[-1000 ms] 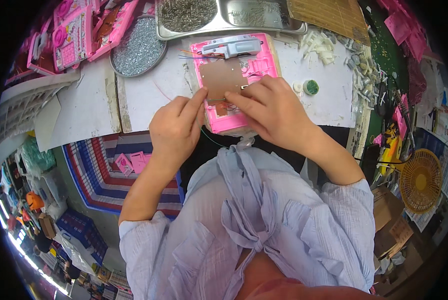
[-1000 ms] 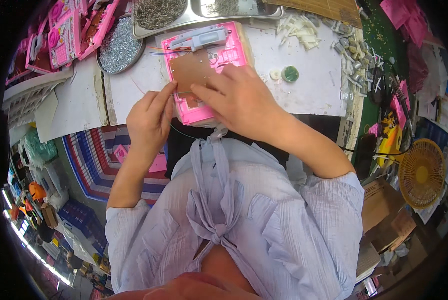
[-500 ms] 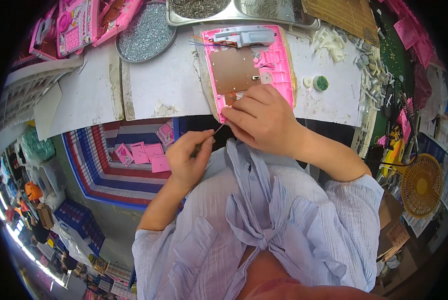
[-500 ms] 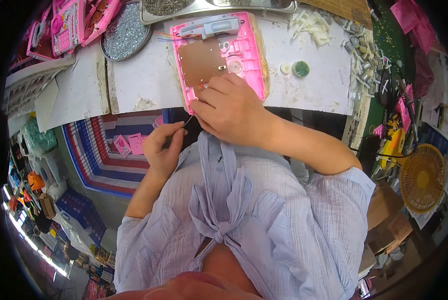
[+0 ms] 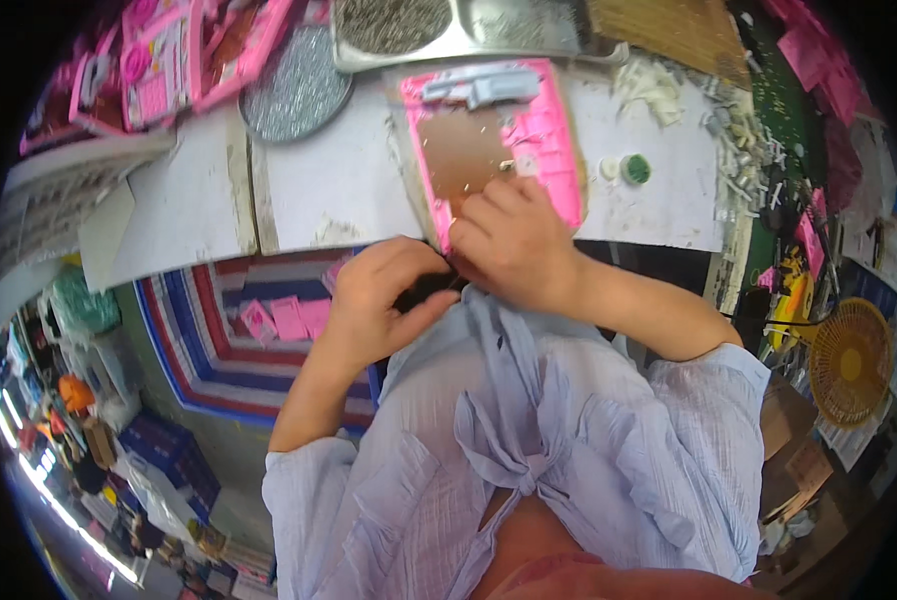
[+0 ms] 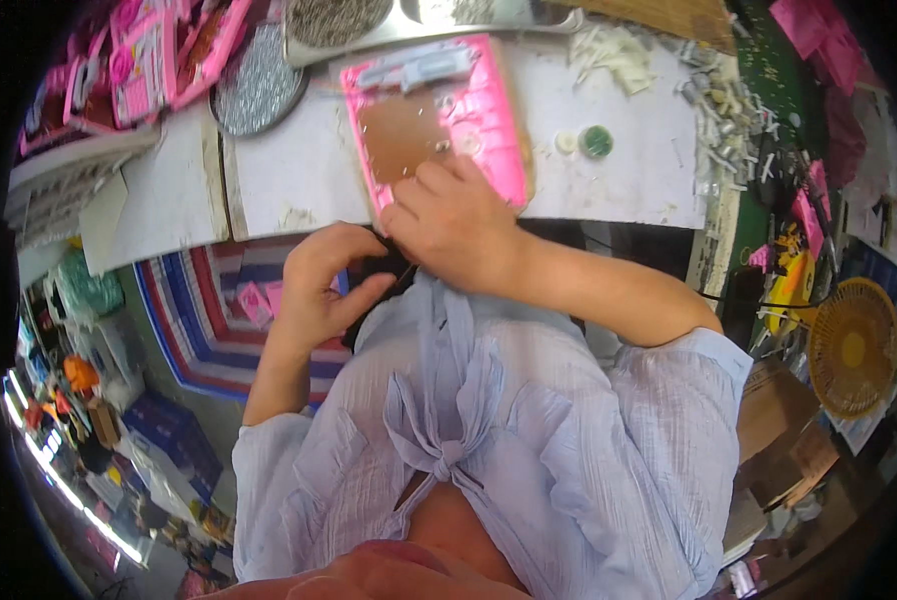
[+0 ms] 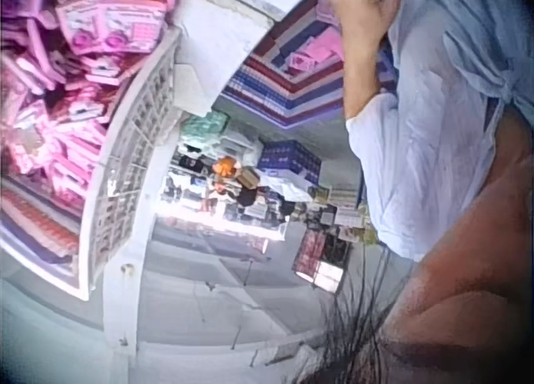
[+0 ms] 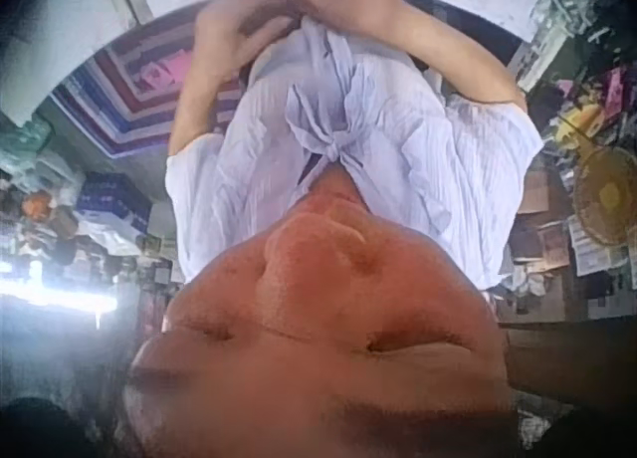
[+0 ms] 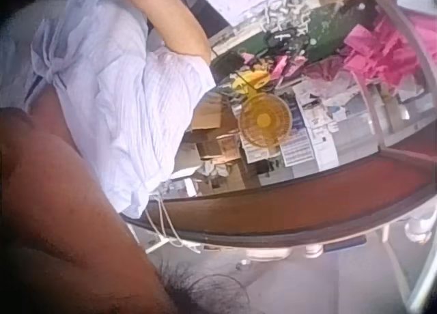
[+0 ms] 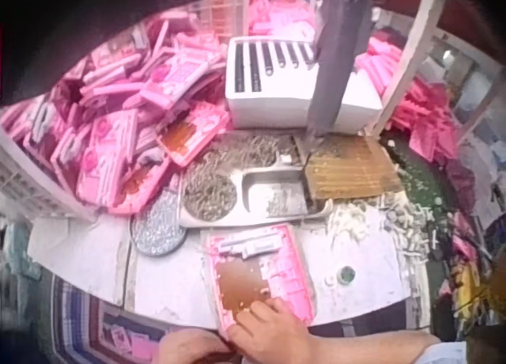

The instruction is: Soldering wires to electronic components and assembling the casing of a toy.

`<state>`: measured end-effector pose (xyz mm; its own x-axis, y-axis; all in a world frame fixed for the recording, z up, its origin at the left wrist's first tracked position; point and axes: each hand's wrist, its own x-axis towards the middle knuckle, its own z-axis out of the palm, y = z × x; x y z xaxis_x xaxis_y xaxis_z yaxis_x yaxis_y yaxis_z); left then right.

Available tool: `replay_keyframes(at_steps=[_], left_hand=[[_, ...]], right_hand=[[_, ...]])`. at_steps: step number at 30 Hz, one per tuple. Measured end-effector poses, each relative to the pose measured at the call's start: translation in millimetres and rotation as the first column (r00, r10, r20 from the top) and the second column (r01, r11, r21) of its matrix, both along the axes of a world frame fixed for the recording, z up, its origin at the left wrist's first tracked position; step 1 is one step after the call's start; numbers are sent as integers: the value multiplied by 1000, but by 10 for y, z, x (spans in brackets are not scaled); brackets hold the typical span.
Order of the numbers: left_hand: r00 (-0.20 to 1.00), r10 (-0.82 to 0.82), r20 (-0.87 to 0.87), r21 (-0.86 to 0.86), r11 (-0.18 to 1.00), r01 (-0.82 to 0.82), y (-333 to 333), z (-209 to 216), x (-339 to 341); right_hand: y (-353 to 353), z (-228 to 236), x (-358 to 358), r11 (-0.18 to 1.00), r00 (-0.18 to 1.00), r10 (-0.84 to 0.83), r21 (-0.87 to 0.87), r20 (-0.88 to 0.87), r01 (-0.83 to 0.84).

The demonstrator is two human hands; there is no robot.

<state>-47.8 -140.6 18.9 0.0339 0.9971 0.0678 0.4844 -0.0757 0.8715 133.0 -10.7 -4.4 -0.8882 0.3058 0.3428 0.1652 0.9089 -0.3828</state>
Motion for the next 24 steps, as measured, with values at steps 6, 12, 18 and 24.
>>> replay_keyframes(at_steps=[6, 12, 18, 24], left_hand=[[983, -31, -181, 254, 964, 78, 213, -396, -91], [946, -209, -249, 248, 930, 270, 318, -272, -254], [940, -272, -205, 164, 938, 307, 444, -200, -359], [966, -208, -155, 125, 966, 228, 338, -211, -328]], right_hand=[[324, 280, 188, 958, 984, 170, -226, -44, -176], [2354, 713, 592, 825, 882, -466, -396, -70, 404], [3986, 962, -595, 897, 842, -443, -130, -308, 423], [4255, 922, -1543, 868, 760, -449, -430, -469, 248]])
